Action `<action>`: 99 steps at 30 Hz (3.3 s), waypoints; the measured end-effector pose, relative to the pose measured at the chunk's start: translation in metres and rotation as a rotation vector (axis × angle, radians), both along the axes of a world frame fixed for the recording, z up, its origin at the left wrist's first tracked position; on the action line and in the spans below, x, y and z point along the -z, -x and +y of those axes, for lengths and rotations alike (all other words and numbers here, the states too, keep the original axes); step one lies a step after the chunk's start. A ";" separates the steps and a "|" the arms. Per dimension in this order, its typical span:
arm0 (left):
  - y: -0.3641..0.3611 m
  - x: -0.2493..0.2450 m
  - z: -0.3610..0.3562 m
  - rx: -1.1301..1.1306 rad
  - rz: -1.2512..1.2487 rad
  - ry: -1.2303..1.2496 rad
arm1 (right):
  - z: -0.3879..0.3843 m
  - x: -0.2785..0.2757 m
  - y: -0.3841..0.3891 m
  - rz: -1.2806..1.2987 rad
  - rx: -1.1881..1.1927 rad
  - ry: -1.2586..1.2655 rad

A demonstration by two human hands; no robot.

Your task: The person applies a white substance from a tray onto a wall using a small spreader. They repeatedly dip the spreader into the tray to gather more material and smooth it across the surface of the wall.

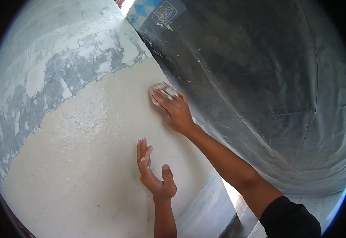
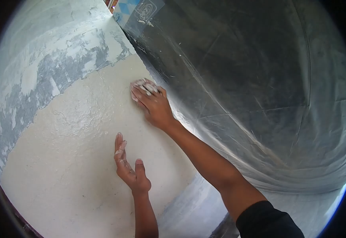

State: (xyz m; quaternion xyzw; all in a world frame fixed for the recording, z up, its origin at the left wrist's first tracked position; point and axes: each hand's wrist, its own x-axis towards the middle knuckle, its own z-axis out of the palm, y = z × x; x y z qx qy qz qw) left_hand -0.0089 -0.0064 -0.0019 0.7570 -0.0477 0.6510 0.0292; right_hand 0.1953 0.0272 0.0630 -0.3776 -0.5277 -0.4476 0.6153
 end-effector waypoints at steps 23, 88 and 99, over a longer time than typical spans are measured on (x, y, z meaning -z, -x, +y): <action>0.003 0.006 0.009 -0.033 -0.032 -0.041 | -0.010 0.074 0.008 -0.188 0.089 0.089; -0.008 0.014 0.002 -0.039 -0.024 -0.063 | -0.002 -0.005 -0.008 -0.107 0.050 0.083; -0.006 0.017 0.005 -0.079 -0.005 -0.073 | -0.015 0.070 -0.010 -0.076 -0.009 0.032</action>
